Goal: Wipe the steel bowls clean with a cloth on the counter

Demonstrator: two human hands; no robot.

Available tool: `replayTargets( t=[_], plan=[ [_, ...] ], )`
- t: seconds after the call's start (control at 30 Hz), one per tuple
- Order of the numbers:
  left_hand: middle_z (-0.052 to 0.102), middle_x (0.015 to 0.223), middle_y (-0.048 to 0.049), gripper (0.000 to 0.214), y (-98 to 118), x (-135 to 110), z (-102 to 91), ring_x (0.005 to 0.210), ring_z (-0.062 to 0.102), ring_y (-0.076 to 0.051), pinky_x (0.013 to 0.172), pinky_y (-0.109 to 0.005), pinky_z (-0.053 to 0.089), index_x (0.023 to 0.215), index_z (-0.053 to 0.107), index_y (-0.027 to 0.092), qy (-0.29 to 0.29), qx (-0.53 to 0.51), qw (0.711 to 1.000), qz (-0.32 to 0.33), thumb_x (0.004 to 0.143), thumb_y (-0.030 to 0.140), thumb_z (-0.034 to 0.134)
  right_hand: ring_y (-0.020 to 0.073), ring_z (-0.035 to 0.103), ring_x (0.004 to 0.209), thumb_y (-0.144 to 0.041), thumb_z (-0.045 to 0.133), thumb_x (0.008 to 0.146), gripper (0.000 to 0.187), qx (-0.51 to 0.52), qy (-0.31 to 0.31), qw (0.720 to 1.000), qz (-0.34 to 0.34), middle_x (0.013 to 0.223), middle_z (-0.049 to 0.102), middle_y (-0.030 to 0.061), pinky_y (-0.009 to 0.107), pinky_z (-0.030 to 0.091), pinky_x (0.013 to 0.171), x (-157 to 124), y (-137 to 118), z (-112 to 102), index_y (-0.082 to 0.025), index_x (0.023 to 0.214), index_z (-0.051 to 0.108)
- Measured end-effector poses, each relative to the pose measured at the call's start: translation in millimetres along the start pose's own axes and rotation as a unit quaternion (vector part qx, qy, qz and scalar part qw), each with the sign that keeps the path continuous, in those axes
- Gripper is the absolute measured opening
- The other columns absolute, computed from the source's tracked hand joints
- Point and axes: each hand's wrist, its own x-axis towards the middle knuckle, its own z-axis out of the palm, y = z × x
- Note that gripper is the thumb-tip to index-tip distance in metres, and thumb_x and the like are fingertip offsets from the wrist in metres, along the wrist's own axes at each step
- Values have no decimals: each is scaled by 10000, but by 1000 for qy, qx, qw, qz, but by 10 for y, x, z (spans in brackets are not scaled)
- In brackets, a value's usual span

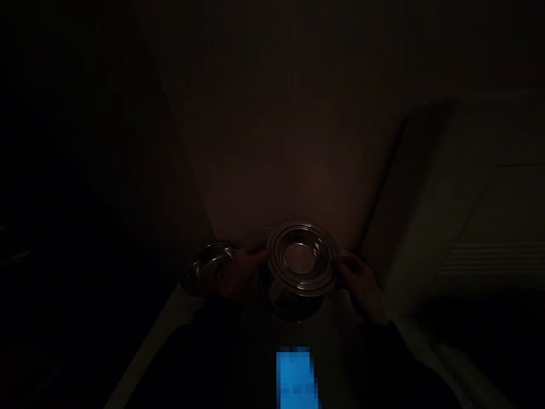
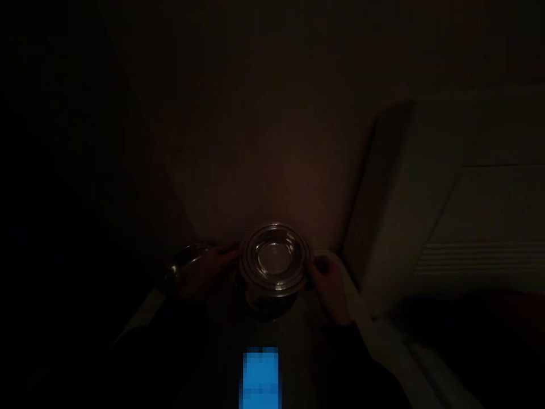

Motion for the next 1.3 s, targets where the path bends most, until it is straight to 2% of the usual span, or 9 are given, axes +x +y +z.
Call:
replayTargets(
  t=[0.2,0.4,0.53,0.73,0.9,1.07,1.3],
  plan=[
    [705,1061,-73,337,11,-80,-100,977,650,-228,790,-275,511,1038,687,145,64,17,996,-54,716,237,652,191,607,671,-462,628,693,298,-28,-8,999,-28,725,651,40,269,477,562,-25,19,105,-180,786,615],
    [686,1116,-55,371,-151,-89,-216,1009,641,-210,816,-260,511,1089,668,155,63,0,997,-43,729,243,669,199,599,694,-474,614,721,296,-50,-27,998,-41,728,650,32,278,460,585,-78,62,181,-189,800,615],
    [695,1092,-57,350,-233,-103,-272,999,646,-214,815,-271,518,1074,673,146,93,9,993,-67,735,231,673,192,586,668,-484,585,738,298,-63,-26,997,-39,742,657,32,274,446,569,-99,57,221,-194,798,621],
    [692,1099,-47,304,-339,-108,-311,1050,623,-206,880,-262,490,1058,684,145,96,55,993,-43,760,193,643,184,571,666,-429,490,791,291,-89,-23,995,-42,789,666,45,273,426,562,-97,87,253,-188,823,649],
    [645,1191,-65,337,-502,-133,-335,1126,576,-234,938,-305,454,1111,661,142,91,109,990,1,811,269,575,174,552,602,-418,477,781,302,-115,-34,992,-35,736,662,44,272,404,521,-102,105,259,-174,798,655],
    [658,1169,-63,352,-649,-145,-321,1101,585,-223,945,-302,436,1116,655,132,66,137,987,42,856,289,477,200,586,682,-417,476,767,300,-145,-31,988,-36,768,676,56,294,428,602,-91,134,248,-176,771,655],
    [655,1158,-78,430,-864,-131,-313,1099,564,-237,964,-331,399,1158,628,130,62,153,985,44,864,379,435,217,604,710,-402,481,757,255,-194,-39,980,-33,702,669,45,312,429,630,-86,229,251,-201,682,617]
  ],
)
